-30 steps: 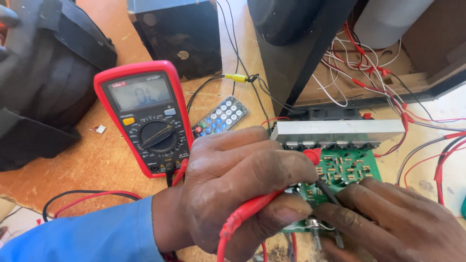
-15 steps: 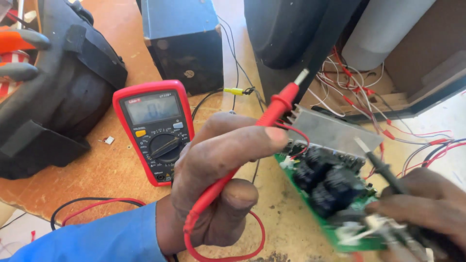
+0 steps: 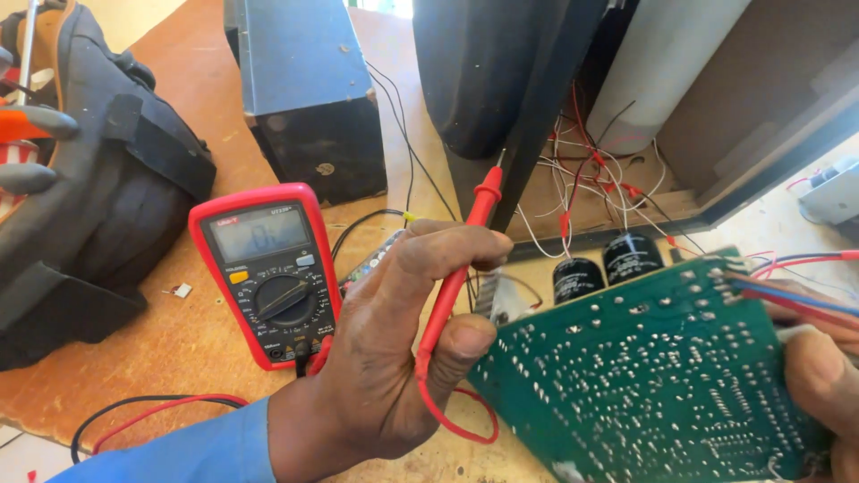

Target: The person powers a green circuit board and uses a multimeter to test continuity between various points on the board. They flip the board over to test the solder side and continue probing different components and traces.

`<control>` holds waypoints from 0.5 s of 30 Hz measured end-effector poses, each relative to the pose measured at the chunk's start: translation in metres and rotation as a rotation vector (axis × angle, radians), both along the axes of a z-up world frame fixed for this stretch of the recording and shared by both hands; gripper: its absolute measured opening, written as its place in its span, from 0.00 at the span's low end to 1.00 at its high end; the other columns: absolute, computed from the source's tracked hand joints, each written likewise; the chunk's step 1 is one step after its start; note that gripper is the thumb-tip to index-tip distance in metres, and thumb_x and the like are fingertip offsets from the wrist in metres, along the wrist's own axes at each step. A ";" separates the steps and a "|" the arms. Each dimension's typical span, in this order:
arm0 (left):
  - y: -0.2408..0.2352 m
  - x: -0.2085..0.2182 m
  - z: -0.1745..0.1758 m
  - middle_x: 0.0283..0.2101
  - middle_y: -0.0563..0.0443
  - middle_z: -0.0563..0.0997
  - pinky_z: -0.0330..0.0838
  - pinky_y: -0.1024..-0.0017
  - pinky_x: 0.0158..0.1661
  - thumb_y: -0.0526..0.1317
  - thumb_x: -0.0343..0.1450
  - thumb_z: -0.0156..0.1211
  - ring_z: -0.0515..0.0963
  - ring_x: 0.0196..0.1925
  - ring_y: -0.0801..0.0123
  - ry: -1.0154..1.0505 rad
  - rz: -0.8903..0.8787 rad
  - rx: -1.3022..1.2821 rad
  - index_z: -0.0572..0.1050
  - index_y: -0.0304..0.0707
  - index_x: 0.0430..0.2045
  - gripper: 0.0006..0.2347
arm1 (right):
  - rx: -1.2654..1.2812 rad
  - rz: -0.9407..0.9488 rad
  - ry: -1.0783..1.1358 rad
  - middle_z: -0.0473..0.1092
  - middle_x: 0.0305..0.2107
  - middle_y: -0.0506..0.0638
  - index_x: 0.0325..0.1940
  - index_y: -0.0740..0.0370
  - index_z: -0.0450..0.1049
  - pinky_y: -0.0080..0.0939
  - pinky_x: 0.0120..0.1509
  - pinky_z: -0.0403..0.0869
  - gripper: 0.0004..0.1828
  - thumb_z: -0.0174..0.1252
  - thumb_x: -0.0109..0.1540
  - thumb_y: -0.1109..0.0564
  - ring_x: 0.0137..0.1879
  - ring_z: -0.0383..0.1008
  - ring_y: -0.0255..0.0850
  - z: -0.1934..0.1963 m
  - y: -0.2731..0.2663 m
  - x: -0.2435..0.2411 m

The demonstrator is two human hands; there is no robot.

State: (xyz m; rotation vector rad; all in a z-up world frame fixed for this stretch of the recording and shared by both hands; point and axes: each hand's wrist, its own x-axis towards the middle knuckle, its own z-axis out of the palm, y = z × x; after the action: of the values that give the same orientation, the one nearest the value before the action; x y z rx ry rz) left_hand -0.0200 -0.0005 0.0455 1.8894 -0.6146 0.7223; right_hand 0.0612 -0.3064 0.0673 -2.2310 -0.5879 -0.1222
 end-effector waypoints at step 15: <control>-0.004 0.001 0.007 0.41 0.44 0.77 0.75 0.67 0.39 0.52 0.78 0.42 0.77 0.33 0.62 0.086 -0.266 0.071 0.70 0.36 0.48 0.18 | 0.093 -0.142 0.205 0.81 0.37 0.60 0.56 0.69 0.82 0.42 0.43 0.70 0.32 0.51 0.56 0.47 0.38 0.79 0.47 0.026 0.069 -0.020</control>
State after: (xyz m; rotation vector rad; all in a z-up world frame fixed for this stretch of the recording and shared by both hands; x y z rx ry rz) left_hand -0.0188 -0.0048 0.0526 1.8477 -0.8267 0.4509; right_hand 0.0412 -0.2377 0.0936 -2.1604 -0.3067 0.0069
